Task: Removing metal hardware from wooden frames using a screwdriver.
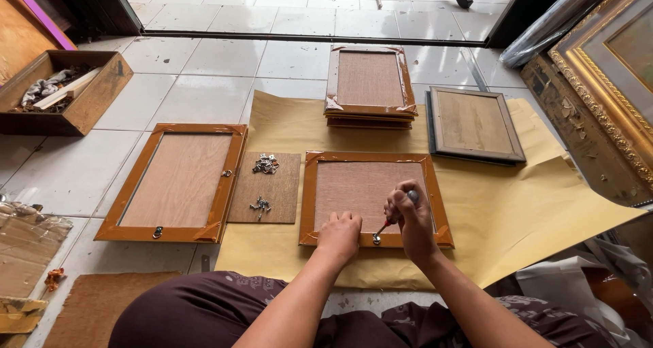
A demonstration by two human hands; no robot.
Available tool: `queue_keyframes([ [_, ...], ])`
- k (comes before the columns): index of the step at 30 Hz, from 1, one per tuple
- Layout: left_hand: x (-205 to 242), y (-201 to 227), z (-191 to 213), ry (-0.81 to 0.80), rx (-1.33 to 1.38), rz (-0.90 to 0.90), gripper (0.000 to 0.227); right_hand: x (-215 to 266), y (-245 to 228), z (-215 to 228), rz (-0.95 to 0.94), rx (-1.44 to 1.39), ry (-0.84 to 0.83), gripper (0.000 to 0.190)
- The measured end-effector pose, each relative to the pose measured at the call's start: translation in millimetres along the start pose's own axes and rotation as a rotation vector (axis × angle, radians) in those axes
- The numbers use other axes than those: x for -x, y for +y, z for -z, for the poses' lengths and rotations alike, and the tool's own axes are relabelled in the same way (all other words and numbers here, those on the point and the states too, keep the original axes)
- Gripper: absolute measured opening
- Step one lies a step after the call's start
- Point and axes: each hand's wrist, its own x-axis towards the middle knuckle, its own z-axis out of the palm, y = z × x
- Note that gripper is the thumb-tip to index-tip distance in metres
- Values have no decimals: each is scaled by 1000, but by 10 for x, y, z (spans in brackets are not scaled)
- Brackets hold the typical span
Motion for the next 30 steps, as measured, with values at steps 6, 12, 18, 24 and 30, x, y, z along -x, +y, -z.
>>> queue_keyframes([
  [6,141,107,412,-83,62,20,31,100,-91,-16,32,45,45,43],
  [12,201,371,535,-207,-130,-78,39,-60,-320,344,159,897,121,48],
  [18,545,876,788,-486,-249,-18,70,-421,-1605,-226,-438,1890,-416,69],
  [24,732,953,1077,-522,-293,-28,67,-728,-1357,-271,-532,1762,-690,55],
  [30,648,893,987,-538,-284,-14,67,-623,-1267,43,-149,1605,-834,49],
])
